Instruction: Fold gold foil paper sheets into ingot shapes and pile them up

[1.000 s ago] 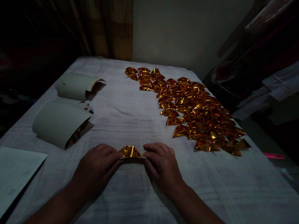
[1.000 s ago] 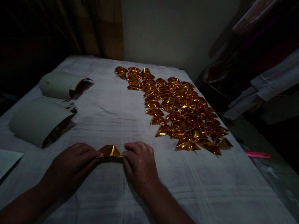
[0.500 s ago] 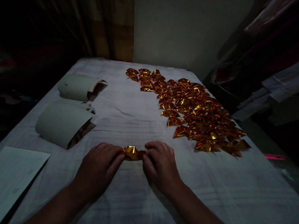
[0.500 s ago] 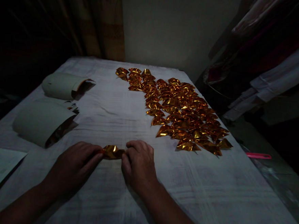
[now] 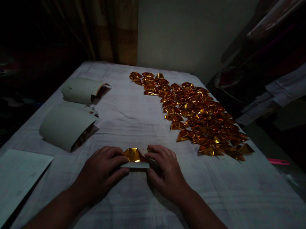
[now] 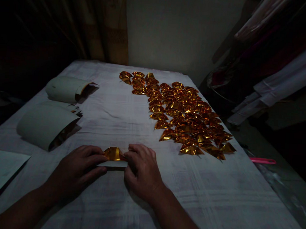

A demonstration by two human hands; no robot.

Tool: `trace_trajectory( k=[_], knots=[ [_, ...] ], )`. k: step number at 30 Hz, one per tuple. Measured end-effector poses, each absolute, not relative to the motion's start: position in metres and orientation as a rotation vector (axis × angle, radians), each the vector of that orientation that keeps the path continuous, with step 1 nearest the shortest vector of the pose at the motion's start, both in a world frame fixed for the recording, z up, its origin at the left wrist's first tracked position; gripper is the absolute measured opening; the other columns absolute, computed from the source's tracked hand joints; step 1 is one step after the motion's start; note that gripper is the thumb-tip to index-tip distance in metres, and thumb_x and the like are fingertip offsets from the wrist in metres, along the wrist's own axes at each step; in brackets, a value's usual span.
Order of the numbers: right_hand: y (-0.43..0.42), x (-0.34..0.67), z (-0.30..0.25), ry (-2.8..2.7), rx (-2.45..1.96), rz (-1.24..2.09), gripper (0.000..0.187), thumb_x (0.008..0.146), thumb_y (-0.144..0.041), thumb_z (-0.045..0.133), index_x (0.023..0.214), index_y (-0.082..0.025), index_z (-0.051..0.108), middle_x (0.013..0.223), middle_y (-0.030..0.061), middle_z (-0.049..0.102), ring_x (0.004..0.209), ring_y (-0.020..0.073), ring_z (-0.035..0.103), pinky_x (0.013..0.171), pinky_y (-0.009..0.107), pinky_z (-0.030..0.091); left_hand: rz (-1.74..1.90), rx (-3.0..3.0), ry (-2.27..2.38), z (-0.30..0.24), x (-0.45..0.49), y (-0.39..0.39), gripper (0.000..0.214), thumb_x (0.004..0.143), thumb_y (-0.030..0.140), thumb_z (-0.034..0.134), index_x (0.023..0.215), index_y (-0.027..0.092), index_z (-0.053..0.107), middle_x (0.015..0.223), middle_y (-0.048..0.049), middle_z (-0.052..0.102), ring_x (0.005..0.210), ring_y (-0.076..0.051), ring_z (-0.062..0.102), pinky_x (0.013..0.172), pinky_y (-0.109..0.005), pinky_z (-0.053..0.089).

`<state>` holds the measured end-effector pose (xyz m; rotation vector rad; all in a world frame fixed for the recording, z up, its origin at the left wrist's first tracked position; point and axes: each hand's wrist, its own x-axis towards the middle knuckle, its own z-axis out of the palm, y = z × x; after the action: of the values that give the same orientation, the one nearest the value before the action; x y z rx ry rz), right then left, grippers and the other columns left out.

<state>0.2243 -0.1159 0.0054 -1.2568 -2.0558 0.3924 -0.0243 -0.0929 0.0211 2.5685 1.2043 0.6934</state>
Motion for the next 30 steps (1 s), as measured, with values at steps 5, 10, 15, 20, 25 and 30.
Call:
trace_trajectory(
  k=[5, 10, 15, 20, 25, 30],
  knots=[
    [-0.117, 0.223, 0.005, -2.143, -1.245, 0.359, 0.042, 0.078, -0.012, 0.06, 0.117, -0.025, 0.068, 0.131, 0.0099, 0.062, 0.125, 0.0292, 0.053, 0.101, 0.051, 0.042, 0.735, 2.569, 1.17, 0.021, -0.023, -0.093, 0.021, 0.099, 0.036, 0.054, 0.107, 0.024, 0.069, 0.1, -0.0045, 0.072, 0.089, -0.021, 0.065, 0.076, -0.036, 0.051],
    [-0.117, 0.222, 0.0, -2.177, -1.247, 0.291, 0.03, 0.086, -0.019, 0.068, 0.115, -0.028, 0.072, 0.131, 0.01, 0.063, 0.125, 0.0296, 0.054, 0.1, 0.051, 0.042, 0.729, 2.568, 1.189, 0.018, -0.023, -0.093, 0.023, 0.099, 0.036, 0.053, 0.112, 0.024, 0.068, 0.102, -0.0048, 0.074, 0.09, -0.021, 0.066, 0.078, -0.036, 0.052],
    [-0.114, 0.22, -0.004, -2.092, -1.293, 0.284, 0.017, 0.089, -0.023, 0.067, 0.103, -0.029, 0.076, 0.123, 0.0072, 0.068, 0.12, 0.0281, 0.058, 0.097, 0.049, 0.045, 0.783, 2.506, 1.258, 0.015, -0.023, -0.091, 0.024, 0.1, 0.035, 0.052, 0.111, 0.023, 0.069, 0.095, -0.0041, 0.075, 0.084, -0.019, 0.067, 0.074, -0.033, 0.053],
    [-0.111, 0.216, -0.003, -2.019, -1.352, 0.322, 0.008, 0.088, -0.02, 0.067, 0.089, -0.026, 0.073, 0.117, 0.0062, 0.071, 0.115, 0.0267, 0.061, 0.096, 0.047, 0.044, 0.805, 2.488, 1.314, 0.016, -0.021, -0.09, 0.024, 0.1, 0.034, 0.051, 0.115, 0.023, 0.066, 0.097, -0.0041, 0.075, 0.085, -0.019, 0.068, 0.073, -0.032, 0.054],
    [-0.11, 0.212, 0.001, -1.991, -1.395, 0.369, 0.007, 0.086, -0.017, 0.067, 0.083, -0.023, 0.067, 0.115, 0.0063, 0.071, 0.113, 0.0262, 0.061, 0.095, 0.046, 0.043, 0.797, 2.49, 1.36, 0.016, -0.019, -0.089, 0.023, 0.1, 0.034, 0.051, 0.112, 0.022, 0.066, 0.096, -0.0046, 0.073, 0.087, -0.021, 0.066, 0.077, -0.035, 0.053],
    [-0.109, 0.21, 0.001, -1.984, -1.405, 0.359, 0.013, 0.085, -0.015, 0.064, 0.095, -0.023, 0.062, 0.116, 0.0074, 0.07, 0.113, 0.026, 0.061, 0.096, 0.046, 0.042, 0.792, 2.468, 1.434, 0.015, -0.017, -0.09, 0.022, 0.098, 0.032, 0.053, 0.112, 0.022, 0.067, 0.099, -0.0063, 0.067, 0.092, -0.023, 0.062, 0.08, -0.037, 0.052]
  ],
)
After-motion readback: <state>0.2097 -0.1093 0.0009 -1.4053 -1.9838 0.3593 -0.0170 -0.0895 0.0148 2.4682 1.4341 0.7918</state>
